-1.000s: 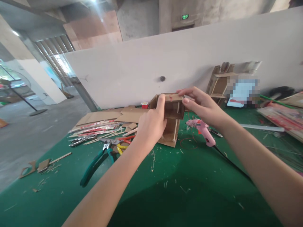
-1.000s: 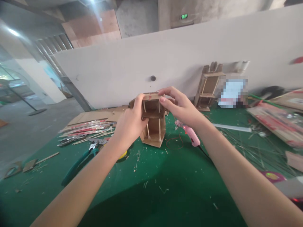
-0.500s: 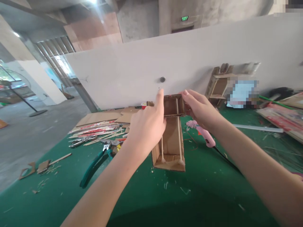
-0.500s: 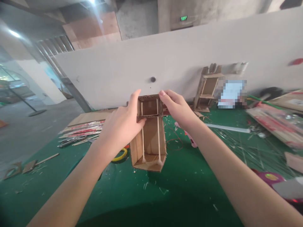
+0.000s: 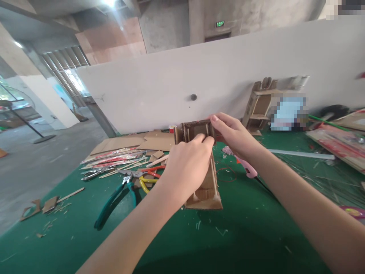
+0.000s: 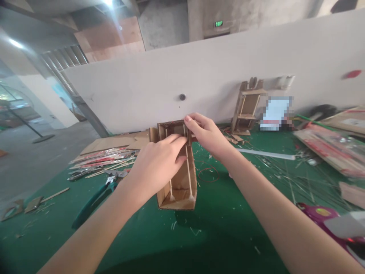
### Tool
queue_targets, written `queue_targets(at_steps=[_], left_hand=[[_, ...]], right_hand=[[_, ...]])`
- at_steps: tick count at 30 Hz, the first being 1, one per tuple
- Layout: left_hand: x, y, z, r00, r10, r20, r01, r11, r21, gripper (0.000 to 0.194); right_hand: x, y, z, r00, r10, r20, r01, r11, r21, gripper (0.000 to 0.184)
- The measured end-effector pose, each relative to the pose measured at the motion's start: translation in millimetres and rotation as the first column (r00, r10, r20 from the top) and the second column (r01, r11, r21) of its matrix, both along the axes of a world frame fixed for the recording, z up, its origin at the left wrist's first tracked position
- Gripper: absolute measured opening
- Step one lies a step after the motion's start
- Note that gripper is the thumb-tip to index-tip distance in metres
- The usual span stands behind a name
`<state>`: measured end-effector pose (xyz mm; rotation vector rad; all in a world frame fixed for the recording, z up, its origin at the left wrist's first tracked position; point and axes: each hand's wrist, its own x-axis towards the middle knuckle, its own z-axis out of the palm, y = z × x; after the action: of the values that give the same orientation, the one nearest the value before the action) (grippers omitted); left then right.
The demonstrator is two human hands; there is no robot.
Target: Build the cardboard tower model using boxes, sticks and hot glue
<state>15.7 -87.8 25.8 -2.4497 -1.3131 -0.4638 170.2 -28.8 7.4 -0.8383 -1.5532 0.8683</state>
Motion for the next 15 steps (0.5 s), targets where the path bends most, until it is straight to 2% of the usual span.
queue_targets(at_steps=[4, 12, 15], left_hand=[[-0.4, 5.6, -2.4, 0.997, -0.025, 0.079, 0.028, 0.999, -0.043, 0.014], [4.3, 7.7, -8.0, 0.984, 0.02, 0.179, -0.013, 0.999, -0.044, 0.018], [7.8, 6.4, -10.1, 0.975, 0.02, 0.22, -0.002, 0.996, -0.084, 0.016]], right_hand=[[1.0, 0.7, -1.5, 0.999, 0.033, -0.022, -0.033, 0.999, 0.0, 0.03], [2.7, -2.0, -0.7, 0.999, 0.026, 0.029, -0.027, 0.999, 0.048, 0.03], [2.9, -3.1, -1.1, 0.999, 0.015, 0.048, -0.017, 0.998, 0.056, 0.029]])
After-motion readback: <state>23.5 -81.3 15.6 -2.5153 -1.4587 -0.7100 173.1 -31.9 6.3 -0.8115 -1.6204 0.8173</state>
